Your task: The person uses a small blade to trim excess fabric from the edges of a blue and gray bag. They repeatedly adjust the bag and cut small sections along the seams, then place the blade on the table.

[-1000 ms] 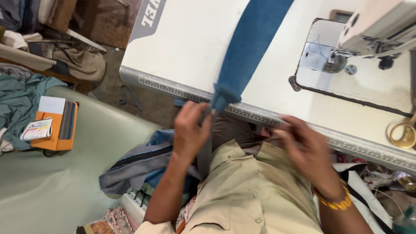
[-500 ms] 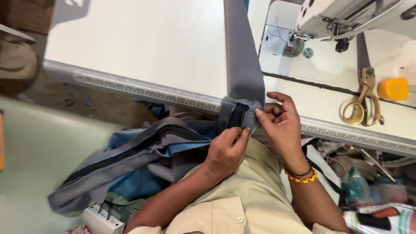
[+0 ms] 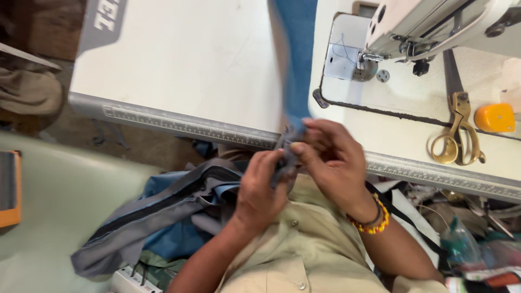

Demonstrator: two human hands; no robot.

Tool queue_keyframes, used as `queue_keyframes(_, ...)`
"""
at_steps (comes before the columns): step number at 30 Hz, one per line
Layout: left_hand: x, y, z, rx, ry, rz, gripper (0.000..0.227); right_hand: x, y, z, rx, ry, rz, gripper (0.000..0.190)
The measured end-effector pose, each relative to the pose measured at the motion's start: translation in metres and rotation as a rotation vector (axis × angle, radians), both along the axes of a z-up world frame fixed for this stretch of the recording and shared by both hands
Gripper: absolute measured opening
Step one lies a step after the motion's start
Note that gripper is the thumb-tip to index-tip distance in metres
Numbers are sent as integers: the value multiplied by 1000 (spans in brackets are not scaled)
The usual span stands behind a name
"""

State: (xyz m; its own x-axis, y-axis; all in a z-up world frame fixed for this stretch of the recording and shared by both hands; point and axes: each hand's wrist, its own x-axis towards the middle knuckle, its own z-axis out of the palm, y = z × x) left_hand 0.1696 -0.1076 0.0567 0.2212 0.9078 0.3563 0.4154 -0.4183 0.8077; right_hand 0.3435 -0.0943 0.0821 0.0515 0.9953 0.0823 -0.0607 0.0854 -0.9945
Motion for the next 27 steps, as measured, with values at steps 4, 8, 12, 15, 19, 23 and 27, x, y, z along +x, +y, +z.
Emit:
queue_keyframes(4,-44,20,20,-382,-355,-85,24,-2,5,4,43,51,114,29)
queue_keyframes(8,-68,26,35,-574,-681,-267,28,-6,-19,-26,103,48,-10,13)
queue_keyframes(12,-51,12,30,-831,-960,-388,39,-7,-44,-77,46,266,119,31)
queue_keyframes(15,-23,4,21,-885,-991,-375,42,4,-55,-96,-37,544,133,40)
queue_keyframes(19,-9,-4,-7,-777,-895,-333,39,19,-69,-110,-224,509,-10,25)
queue_keyframes(23,-2,-15,-25,-758,-737,-283,42,20,-79,-110,-249,262,-66,25)
queue_keyframes(27,3,-13,-23,-636,-665,-282,44,19,-82,-101,-236,156,-119,29)
